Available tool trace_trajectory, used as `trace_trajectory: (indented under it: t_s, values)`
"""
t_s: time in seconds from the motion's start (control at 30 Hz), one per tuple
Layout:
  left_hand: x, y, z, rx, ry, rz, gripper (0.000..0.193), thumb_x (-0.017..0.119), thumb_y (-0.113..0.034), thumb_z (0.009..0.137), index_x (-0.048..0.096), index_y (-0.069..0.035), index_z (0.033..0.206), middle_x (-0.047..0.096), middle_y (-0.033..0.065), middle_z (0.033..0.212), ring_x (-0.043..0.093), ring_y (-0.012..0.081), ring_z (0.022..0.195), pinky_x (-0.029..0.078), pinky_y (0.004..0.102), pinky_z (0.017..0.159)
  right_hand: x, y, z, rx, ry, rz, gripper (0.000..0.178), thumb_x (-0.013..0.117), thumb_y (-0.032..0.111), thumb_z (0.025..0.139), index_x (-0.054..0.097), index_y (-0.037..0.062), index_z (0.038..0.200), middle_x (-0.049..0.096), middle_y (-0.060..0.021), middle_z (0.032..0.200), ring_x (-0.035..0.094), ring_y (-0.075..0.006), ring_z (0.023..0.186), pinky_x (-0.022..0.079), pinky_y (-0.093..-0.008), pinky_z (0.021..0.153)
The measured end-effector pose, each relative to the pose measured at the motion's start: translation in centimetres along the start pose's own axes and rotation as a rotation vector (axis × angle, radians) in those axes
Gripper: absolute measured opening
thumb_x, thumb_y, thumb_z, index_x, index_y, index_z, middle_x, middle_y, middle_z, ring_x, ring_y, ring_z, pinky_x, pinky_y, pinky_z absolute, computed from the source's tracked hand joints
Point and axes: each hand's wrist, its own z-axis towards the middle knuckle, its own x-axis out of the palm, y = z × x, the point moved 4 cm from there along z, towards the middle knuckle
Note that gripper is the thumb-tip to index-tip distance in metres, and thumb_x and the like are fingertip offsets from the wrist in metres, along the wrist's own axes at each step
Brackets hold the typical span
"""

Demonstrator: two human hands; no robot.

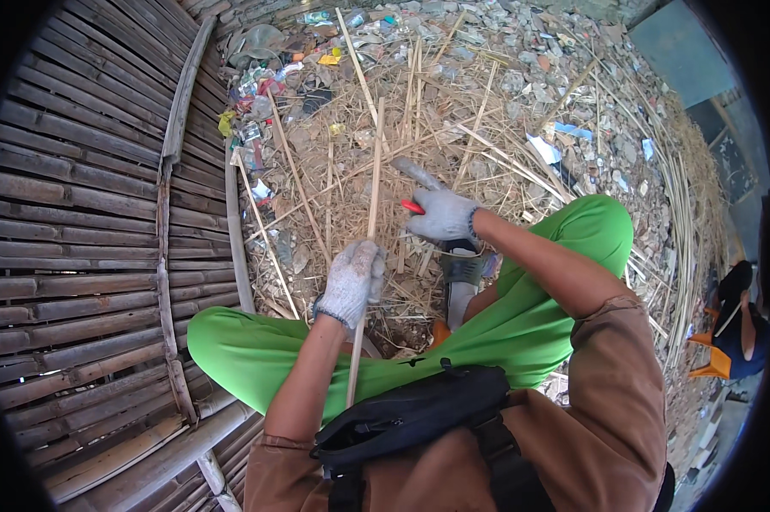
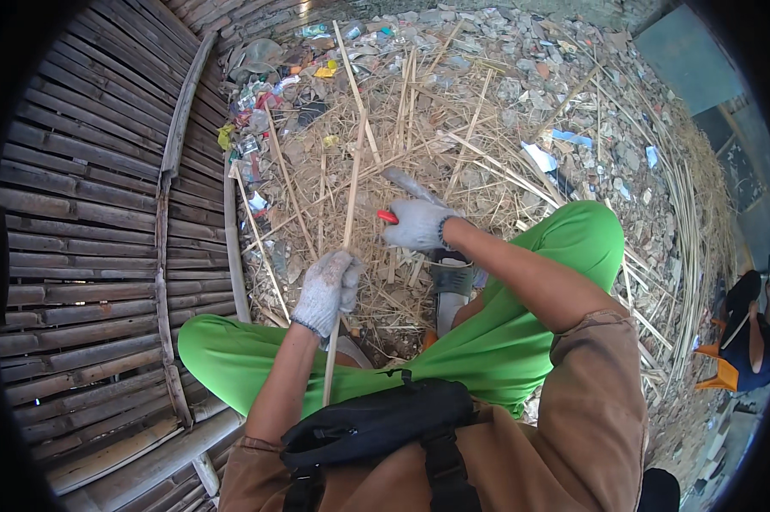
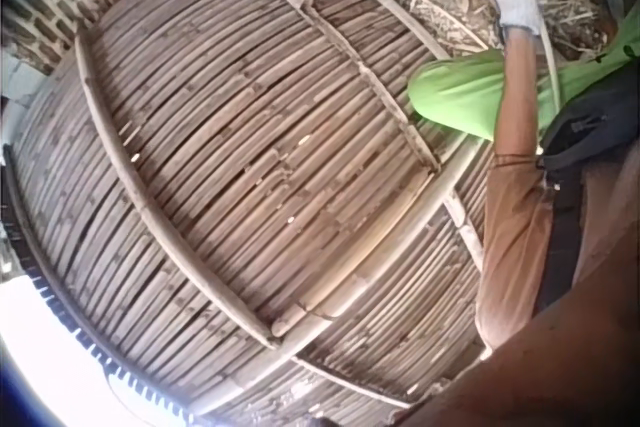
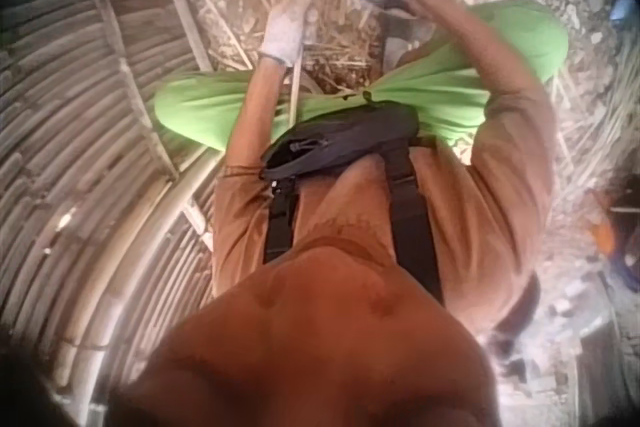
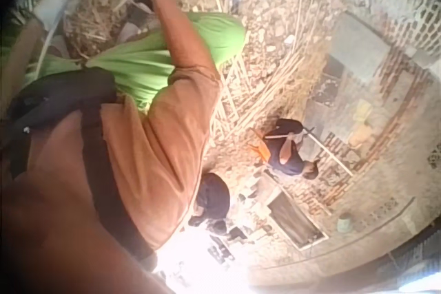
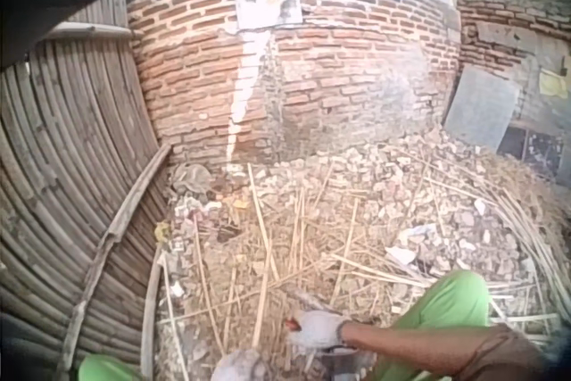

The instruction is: The person strips layers from a bamboo pole using a small knife.

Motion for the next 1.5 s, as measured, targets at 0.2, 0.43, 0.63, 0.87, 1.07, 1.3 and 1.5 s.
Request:
trace_trajectory:
  t_s: [0.2, 0.43, 0.63, 0.87, 1.07, 1.3, 1.5]
  values:
    - [-0.6, -0.7, 0.0, -0.022, 0.0, -0.04, 0.021, 0.057, -0.03, 0.111, 0.063, -0.01, 0.108, 0.053, -0.0031, 0.072, 0.041, 0.0075, 0.046, 0.03, 0.0262, 0.04, 0.0, -1.9, -0.5, -0.039, 0.216, 1.001, 0.072, 0.051, 0.01, 0.106, 0.015, 0.009, 0.169, 0.073, -0.0191, 0.113, 0.075, -0.0203, 0.074, 0.064, -0.035, 0.065]
    - [-0.6, -0.4, 0.5, -0.009, 0.012, -0.024, 0.02, 0.055, -0.029, 0.111, 0.063, -0.011, 0.11, 0.053, -0.0035, 0.072, 0.042, 0.0066, 0.046, 0.031, 0.0247, 0.04, 0.1, -1.1, -0.9, -0.018, 0.097, 1.049, 0.075, 0.055, 0.013, 0.106, 0.015, 0.0102, 0.17, 0.073, -0.0165, 0.11, 0.076, -0.0208, 0.079, 0.065, -0.0364, 0.068]
    - [-0.6, -0.2, 0.4, -0.028, 0.044, -0.045, 0.018, 0.054, -0.027, 0.111, 0.063, -0.012, 0.111, 0.052, -0.0045, 0.072, 0.042, 0.0063, 0.046, 0.031, 0.0244, 0.041, 0.6, -1.4, -0.5, -0.078, 0.128, 1.003, 0.044, 0.055, 0.014, 0.106, 0.052, -0.006, 0.145, 0.074, -0.0141, 0.111, 0.077, -0.018, 0.08, 0.066, -0.0363, 0.07]
    - [-0.6, -0.5, 0.3, -0.01, 0.04, -0.051, 0.021, 0.054, -0.029, 0.111, 0.063, -0.01, 0.111, 0.051, -0.0044, 0.071, 0.04, 0.0066, 0.046, 0.03, 0.025, 0.041, -0.2, -0.1, -1.1, -0.092, 0.168, 0.794, 0.074, 0.05, 0.02, 0.11, 0.011, 0.0154, 0.172, 0.072, -0.0061, 0.099, 0.067, -0.0098, 0.071, 0.058, -0.0263, 0.064]
    - [-0.4, -1.2, -0.4, -0.002, 0.032, -0.075, 0.022, 0.054, -0.029, 0.111, 0.062, -0.009, 0.112, 0.051, -0.0043, 0.071, 0.038, 0.0064, 0.046, 0.029, 0.025, 0.042, -0.4, 0.1, -1.4, 0.002, 0.013, 0.824, 0.058, 0.052, 0.026, 0.11, 0.036, 0.0112, 0.164, 0.071, -0.004, 0.093, 0.065, -0.0083, 0.067, 0.056, -0.0274, 0.061]
    - [-0.7, -1.0, -0.4, 0.02, 0.013, -0.016, 0.021, 0.053, -0.027, 0.112, 0.062, -0.008, 0.112, 0.051, -0.0037, 0.07, 0.04, 0.0069, 0.047, 0.031, 0.025, 0.042, -1.6, 1.9, -1.6, -0.126, -0.361, 0.161, 0.038, 0.063, 0.027, 0.097, 0.06, 0.0038, 0.126, 0.071, -0.0249, 0.118, 0.071, -0.0385, 0.109, 0.057, -0.0457, 0.099]
    - [0.1, -0.3, -0.1, 0.095, 0.092, 0.136, 0.017, 0.054, -0.021, 0.112, 0.063, -0.006, 0.112, 0.056, -0.0007, 0.073, 0.048, 0.0089, 0.052, 0.037, 0.0265, 0.046, 0.6, 3.0, -1.3, -0.264, -0.441, -0.229, 0.029, 0.064, 0.034, 0.094, 0.069, 0.0064, 0.087, 0.073, -0.0168, 0.083, 0.074, -0.0372, 0.083, 0.059, -0.0516, 0.083]
